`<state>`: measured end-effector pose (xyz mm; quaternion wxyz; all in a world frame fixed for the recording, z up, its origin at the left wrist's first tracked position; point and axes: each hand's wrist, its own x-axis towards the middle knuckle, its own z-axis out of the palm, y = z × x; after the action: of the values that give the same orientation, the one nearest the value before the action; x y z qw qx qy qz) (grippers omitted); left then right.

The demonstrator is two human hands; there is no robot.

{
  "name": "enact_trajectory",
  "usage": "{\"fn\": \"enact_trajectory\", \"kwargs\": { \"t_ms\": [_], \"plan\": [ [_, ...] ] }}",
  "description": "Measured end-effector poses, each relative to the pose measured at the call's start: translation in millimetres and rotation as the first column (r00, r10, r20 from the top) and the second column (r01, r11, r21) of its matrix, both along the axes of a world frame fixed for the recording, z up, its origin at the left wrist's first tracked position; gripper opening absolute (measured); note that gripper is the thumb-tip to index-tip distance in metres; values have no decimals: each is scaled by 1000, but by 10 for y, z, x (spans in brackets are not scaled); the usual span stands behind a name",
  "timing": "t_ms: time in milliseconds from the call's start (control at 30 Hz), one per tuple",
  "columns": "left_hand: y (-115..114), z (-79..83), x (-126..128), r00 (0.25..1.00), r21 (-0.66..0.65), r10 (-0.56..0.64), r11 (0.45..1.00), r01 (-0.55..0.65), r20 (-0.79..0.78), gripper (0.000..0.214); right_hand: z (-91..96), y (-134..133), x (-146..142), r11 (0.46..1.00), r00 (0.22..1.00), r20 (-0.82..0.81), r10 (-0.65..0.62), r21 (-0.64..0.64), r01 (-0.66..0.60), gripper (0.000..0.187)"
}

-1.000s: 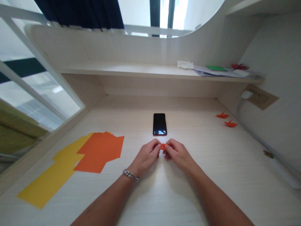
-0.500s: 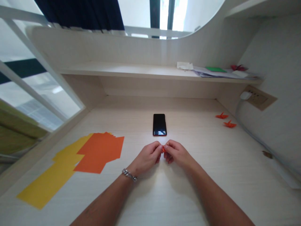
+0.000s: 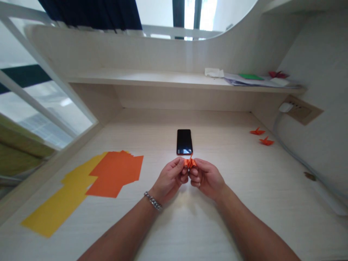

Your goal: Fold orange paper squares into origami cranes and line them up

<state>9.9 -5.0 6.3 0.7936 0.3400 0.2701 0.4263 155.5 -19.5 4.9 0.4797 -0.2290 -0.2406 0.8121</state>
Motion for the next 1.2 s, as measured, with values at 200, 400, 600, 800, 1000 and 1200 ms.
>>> {"fn": "enact_trajectory", "kwargs": {
  "t_ms": [200, 400, 600, 800, 1000, 1200],
  "plan": [
    [-26, -12, 0, 994, -43, 17, 999, -13, 104, 20, -40, -11, -56, 997, 996, -57, -72, 19, 74, 17],
    [-46, -25, 2, 989, -37, 14, 999, -8, 149, 19, -42, -14, -65, 993, 993, -71, -91, 63, 95, 18],
    [-3, -5, -4, 999, 2, -2, 1000, 2, -52, 22, -13, 18, 29, 992, 973, 203, -107, 84, 91, 22],
    [34, -9, -25, 981, 16, -36, 999, 40, -192, 22, -21, 43, 70, 995, 944, 318, -85, 77, 63, 18],
    [4, 34, -39, 992, -33, -122, 992, 123, 19, 22, -33, 31, 49, 999, 996, 83, -35, 33, 32, 18],
    [-25, -6, -9, 983, -32, -102, 994, 108, 156, 22, -43, 1, -2, 996, 997, -66, -49, 77, 54, 17]
  ]
}}
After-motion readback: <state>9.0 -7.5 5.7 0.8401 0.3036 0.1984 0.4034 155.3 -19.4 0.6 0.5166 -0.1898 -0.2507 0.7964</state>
